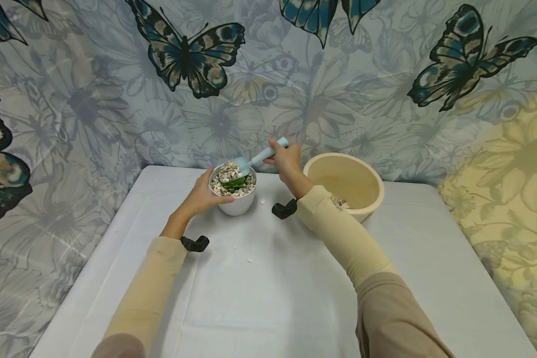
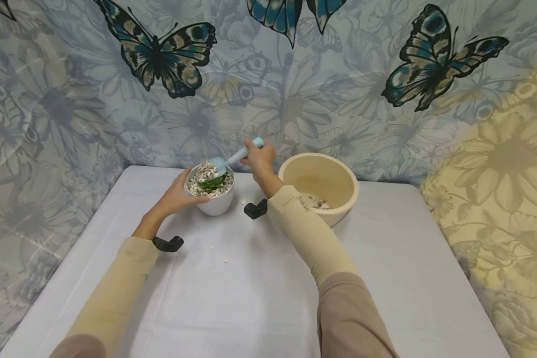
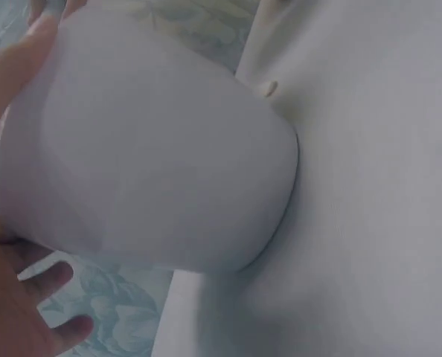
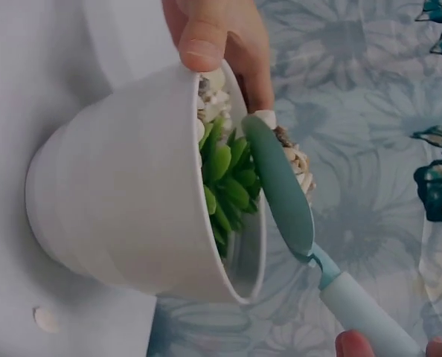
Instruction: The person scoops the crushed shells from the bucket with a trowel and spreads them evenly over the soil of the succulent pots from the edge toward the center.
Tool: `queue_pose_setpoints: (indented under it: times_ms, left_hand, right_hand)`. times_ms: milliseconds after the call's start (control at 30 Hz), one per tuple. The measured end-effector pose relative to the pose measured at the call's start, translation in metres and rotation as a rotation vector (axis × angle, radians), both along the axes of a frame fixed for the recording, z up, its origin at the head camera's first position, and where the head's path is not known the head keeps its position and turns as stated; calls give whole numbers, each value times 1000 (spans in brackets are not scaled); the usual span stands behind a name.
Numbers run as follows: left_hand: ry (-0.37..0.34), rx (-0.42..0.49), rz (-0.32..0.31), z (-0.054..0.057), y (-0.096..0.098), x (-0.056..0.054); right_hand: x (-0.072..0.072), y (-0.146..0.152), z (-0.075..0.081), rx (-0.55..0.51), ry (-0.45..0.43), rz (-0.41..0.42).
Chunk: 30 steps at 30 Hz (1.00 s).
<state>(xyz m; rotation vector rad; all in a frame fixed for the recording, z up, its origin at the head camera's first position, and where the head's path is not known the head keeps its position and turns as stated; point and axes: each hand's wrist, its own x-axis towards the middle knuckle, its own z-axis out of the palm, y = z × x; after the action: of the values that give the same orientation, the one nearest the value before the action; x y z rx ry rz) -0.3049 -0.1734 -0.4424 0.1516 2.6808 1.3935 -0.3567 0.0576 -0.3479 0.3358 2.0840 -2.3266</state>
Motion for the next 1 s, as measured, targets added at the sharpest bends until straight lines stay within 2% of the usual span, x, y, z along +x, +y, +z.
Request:
queue_pose_setpoints:
  times_ms: [133,233,333,567,733,1000]
  left_hand:
    - [-1,26,7,-3,1,-2]
    - [18,30,47,-5,5,2]
    - [37,35,62,-5,9,6]
    - [10,1,31,-2,4,6]
    - [-26,29,28,-5,1,6]
    - [22,34,86,-3,7,9]
  right_hand:
    - [-1,1,-2,15,58,-7]
    - [2,-1,-3,54,111,10]
    - [4,-2,-6,73,140,11]
    - [6,-2,-9,16,192,35]
    - [6,1,-10,-12,189,71]
    - [8,-2,-9,114,315,87]
